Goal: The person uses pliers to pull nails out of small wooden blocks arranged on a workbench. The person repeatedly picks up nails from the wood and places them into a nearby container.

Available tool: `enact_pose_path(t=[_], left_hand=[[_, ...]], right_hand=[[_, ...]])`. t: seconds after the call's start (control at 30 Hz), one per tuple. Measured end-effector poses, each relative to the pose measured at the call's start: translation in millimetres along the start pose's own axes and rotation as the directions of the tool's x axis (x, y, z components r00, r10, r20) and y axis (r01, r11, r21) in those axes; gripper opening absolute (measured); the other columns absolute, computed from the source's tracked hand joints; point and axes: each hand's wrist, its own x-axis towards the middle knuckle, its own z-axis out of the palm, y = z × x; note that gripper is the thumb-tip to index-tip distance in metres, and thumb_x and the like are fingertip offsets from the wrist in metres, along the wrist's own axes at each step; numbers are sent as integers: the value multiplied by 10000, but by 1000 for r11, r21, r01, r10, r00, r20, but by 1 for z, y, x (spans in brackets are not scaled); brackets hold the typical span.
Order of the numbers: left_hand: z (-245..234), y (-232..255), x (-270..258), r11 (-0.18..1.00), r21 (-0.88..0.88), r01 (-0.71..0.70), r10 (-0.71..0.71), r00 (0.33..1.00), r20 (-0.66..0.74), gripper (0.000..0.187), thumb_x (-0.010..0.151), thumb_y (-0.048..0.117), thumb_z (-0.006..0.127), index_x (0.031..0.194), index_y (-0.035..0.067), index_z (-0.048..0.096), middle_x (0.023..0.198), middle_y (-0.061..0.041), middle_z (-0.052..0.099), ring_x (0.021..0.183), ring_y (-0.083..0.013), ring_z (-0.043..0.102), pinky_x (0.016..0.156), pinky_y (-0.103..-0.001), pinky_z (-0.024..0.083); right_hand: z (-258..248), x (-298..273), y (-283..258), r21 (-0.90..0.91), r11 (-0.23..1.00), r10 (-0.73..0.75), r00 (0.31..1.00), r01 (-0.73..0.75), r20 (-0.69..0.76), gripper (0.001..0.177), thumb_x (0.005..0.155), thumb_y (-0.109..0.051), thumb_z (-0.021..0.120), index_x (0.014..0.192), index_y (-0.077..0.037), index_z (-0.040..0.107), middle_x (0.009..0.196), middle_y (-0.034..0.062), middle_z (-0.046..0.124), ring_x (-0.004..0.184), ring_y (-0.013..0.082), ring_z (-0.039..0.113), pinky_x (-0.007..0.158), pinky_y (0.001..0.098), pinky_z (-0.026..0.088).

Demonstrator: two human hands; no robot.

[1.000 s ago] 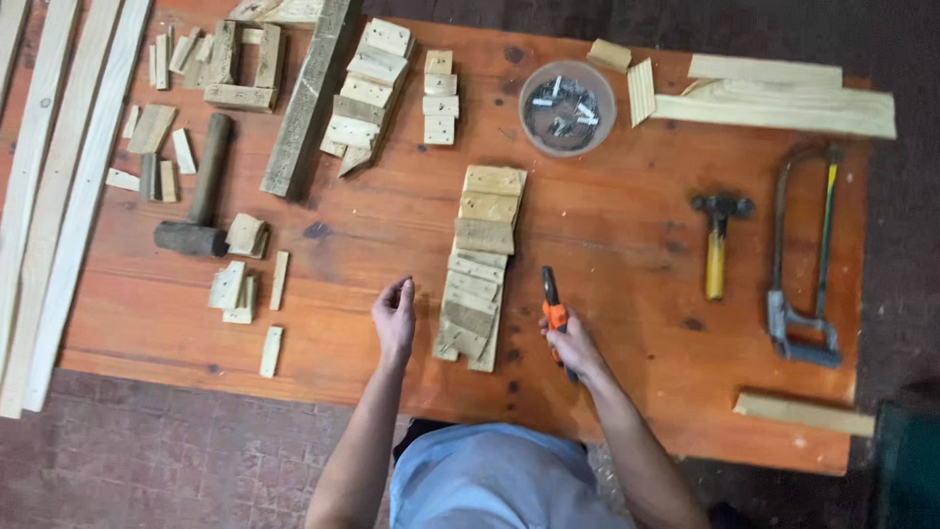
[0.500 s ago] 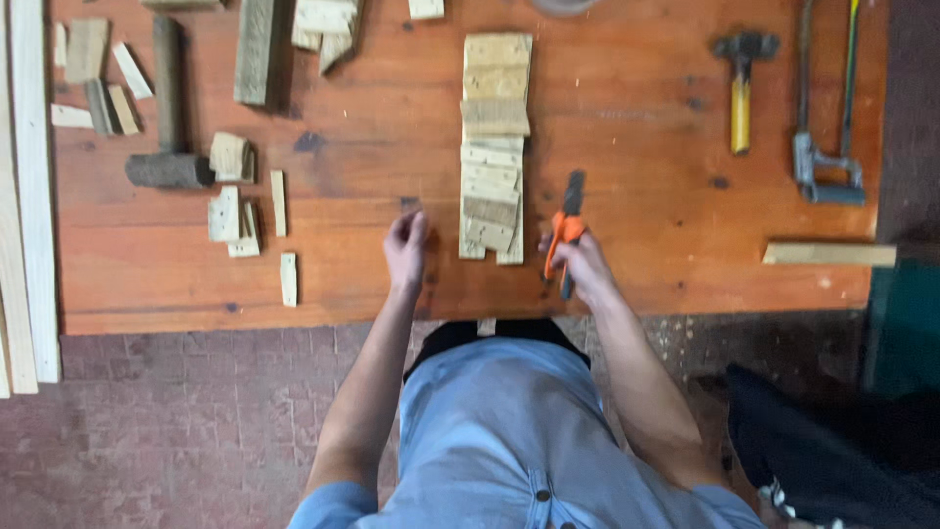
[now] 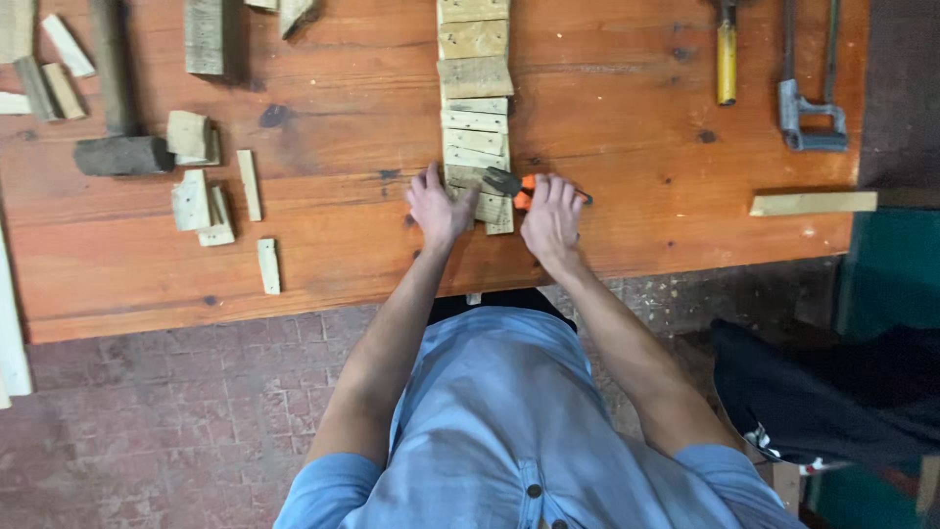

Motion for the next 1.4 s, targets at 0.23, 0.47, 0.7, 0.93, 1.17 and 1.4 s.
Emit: enact_pose_path(t=[0.23, 0.47, 0.7, 0.93, 1.17, 1.4], left_hand=[[1, 5, -3, 1000, 7, 26, -26, 1000, -7, 773, 704, 537, 876, 1363, 220, 628, 1288, -71, 562, 1194, -380, 552, 905, -621, 545], [-5, 26, -12, 996, 33, 86, -88, 995, 43, 896, 687, 552, 877, 1457, 237, 543, 1360, -76, 505, 1265, -381, 493, 963, -616, 488], [-5, 28, -11, 994, 7, 105, -106, 992, 64, 890, 730, 541, 871, 1482, 226, 513, 1373, -70, 474, 1291, -379, 444, 986, -621, 448], [-6, 28, -16, 992, -23, 124, -122, 990, 72, 868, 752, 516, 867, 1485, 231, 499, 1368, -50, 461, 1292, -347, 428, 1005, -601, 393], [-4, 28, -16, 993, -1, 121, -121, 989, 87, 876, 752, 504, 864, 1493, 223, 491, 1381, -56, 461, 1304, -348, 429, 1006, -616, 387], [-9, 35, -16, 993, -17, 117, -116, 991, 71, 873, 754, 476, 869, 1497, 218, 490, 1367, -65, 469, 1279, -358, 440, 991, -620, 396]], right_hand=[[12, 9, 5, -34, 998, -59, 998, 59, -13, 667, 717, -86, 715, 1356, -78, 523, 1290, 156, 552, 1275, 374, 496, 917, 482, 460], [33, 15, 17, -205, 968, -184, 965, 146, -185, 397, 842, -134, 635, 1232, -74, 594, 1075, 129, 586, 1048, 334, 559, 754, 435, 399], [25, 31, 27, -85, 984, -152, 985, 159, 83, 590, 682, -116, 710, 1244, -103, 531, 1069, 66, 608, 941, 306, 547, 744, 437, 367], [5, 32, 23, 9, 992, -122, 979, 122, 164, 538, 701, -105, 690, 1218, -129, 542, 1149, 68, 640, 1004, 318, 552, 781, 441, 355], [22, 23, 16, -130, 978, -175, 981, 164, -79, 433, 826, -105, 629, 1257, -74, 593, 1125, 127, 613, 1081, 342, 562, 782, 445, 400], [19, 38, 22, -18, 989, -145, 986, 147, 85, 590, 639, -114, 752, 1195, -132, 555, 1119, 52, 627, 1007, 322, 548, 818, 451, 378]])
